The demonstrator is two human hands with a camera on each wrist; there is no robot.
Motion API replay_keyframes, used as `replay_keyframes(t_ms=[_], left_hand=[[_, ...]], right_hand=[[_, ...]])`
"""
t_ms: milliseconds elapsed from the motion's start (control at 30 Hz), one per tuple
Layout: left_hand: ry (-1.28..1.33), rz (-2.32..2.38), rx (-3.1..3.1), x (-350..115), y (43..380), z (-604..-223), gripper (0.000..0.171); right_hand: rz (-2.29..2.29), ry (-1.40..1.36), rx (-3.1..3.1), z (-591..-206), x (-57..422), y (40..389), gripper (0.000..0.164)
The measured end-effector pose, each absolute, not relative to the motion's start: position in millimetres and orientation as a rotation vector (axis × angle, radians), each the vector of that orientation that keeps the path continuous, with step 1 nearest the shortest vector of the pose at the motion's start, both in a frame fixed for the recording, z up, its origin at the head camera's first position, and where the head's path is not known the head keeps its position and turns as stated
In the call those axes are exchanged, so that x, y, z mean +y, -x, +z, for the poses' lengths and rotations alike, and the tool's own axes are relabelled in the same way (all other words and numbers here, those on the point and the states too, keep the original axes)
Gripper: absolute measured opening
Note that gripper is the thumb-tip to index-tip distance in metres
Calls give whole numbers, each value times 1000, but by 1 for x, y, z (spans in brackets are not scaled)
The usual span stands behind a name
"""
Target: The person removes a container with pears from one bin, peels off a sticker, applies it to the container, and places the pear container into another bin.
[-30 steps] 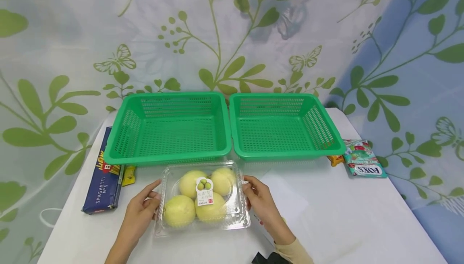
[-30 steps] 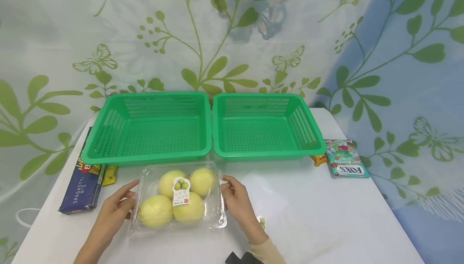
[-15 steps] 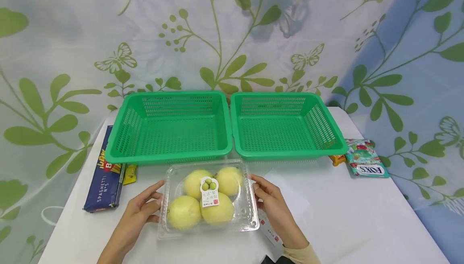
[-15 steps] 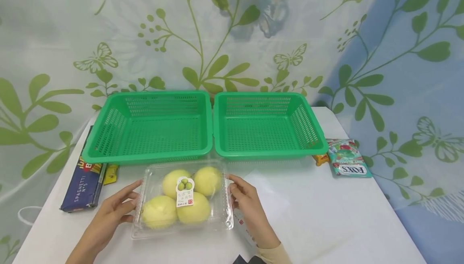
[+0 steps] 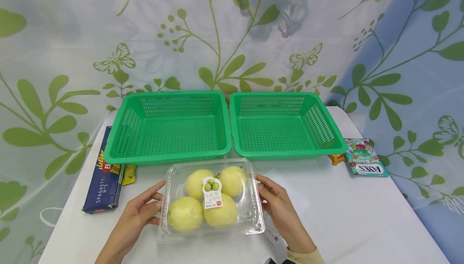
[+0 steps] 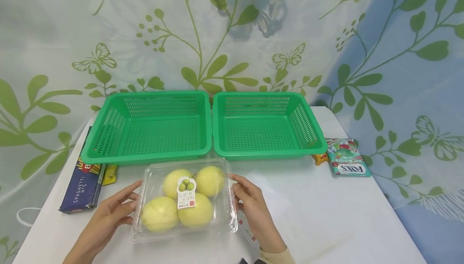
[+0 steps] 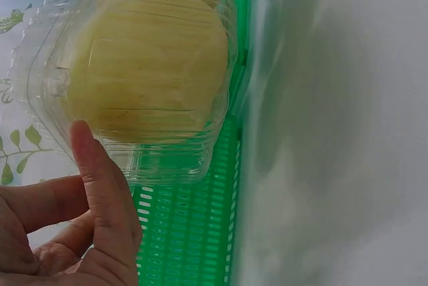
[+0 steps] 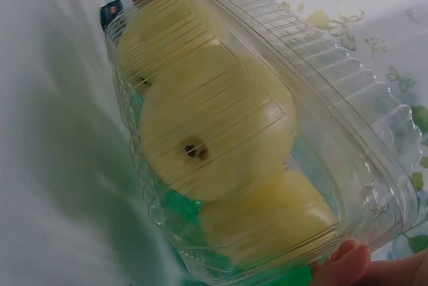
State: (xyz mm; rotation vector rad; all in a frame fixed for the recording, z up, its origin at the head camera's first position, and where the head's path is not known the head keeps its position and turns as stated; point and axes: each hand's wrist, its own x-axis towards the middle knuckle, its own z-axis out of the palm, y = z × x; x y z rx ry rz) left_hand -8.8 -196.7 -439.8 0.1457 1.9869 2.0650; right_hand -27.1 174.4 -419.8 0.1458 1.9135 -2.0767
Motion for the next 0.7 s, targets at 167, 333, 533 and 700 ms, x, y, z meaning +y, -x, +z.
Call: replay_keyframes(t_ms=[167,333,533,700], left_hand=[[-233,2107,1951,-196,7,-434,53],[-344,2131,1910,-193,6,-425,56],[-456,2195,1860,-187,14,-413,58],[-502,2261,1783,-180,21,-407,59]], right_hand=[[-2102,-114,1915,-413,178,26,46],[-2096,-46,1933,-402,185,26,47],[-2028,56,2025,-387,195,33,48],[-2056,152,2035,-380,203,36,48]])
